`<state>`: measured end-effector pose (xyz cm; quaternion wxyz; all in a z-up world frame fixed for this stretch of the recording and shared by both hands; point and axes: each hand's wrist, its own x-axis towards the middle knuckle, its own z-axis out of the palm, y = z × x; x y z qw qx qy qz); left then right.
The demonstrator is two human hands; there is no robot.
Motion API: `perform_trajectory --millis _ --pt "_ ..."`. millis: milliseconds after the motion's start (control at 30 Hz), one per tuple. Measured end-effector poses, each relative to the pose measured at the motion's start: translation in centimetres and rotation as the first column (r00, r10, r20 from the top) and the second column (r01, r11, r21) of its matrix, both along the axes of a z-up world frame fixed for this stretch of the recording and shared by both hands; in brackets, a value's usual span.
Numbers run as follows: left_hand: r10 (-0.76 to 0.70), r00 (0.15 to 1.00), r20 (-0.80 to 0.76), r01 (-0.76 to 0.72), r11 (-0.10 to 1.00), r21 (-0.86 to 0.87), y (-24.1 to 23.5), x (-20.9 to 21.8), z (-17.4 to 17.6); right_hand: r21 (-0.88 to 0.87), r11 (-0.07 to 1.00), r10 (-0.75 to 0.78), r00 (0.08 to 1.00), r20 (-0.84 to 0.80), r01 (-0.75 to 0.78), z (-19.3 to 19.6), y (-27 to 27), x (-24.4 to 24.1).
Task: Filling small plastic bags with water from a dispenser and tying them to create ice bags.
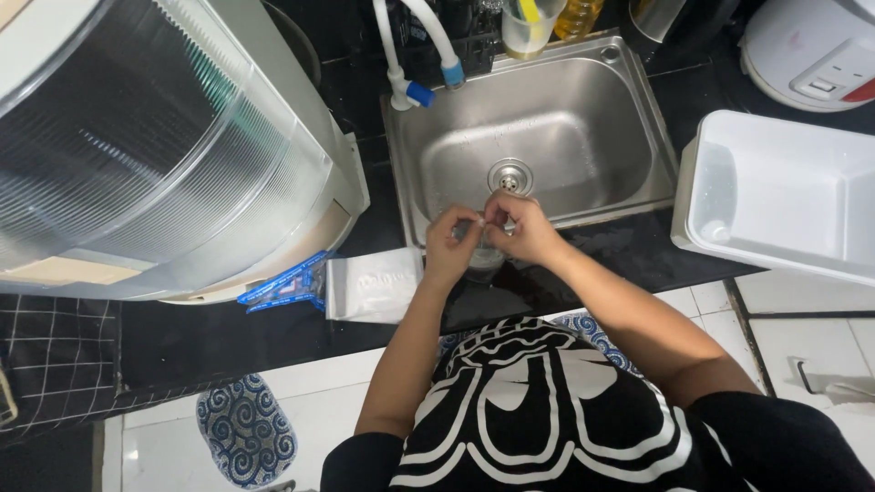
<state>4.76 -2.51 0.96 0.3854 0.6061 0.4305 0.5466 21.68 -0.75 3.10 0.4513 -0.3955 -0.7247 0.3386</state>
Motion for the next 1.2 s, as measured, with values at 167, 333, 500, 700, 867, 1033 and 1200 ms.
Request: perform_trajectory --millis 167,333,500,700,867,1033,1200 --pt "-0.053 0.999 -0.013 0.053 0.998 0.037 -0.3 -0.5 0.5 -0.295 0.949 0.126 0.992 0.02 -0.114 1.2 1.3 1.0" --pt "-0.1 0.995 0.025 0.099 0.994 0.049 -0.2 -1.1 0.7 -0.409 0.897 0.208 0.976 0.063 -0.164 3.1 1.9 1.3" --pt "-0.133 0.99 0.035 0.133 0.991 0.02 0.1 -1.5 -0.1 -0.441 0.869 0.35 0.908 0.231 -0.223 4.4 2.7 1.8" --pt "-0.192 0.98 0.045 0.194 0.98 -0.051 0.8 -1.5 -0.9 -0.44 0.868 0.394 0.86 0.323 -0.232 5.4 3.0 1.7" --pt "-0.237 0.97 0.059 0.241 0.968 -0.074 0.6 -1.6 -0.6 -0.474 0.846 0.416 0.859 0.297 -0.245 3.5 2.8 1.8" --pt "-0.277 0.96 0.035 0.279 0.958 -0.069 0.6 -1.8 1.4 -0.453 0.855 0.417 0.853 0.313 -0.252 2.4 3.2 2.3" --pt "-0.293 0.948 -0.125 0.296 0.955 0.012 1.3 -1.4 0.9 -0.407 0.892 0.316 0.914 0.255 -0.195 1.1 3.3 2.7"
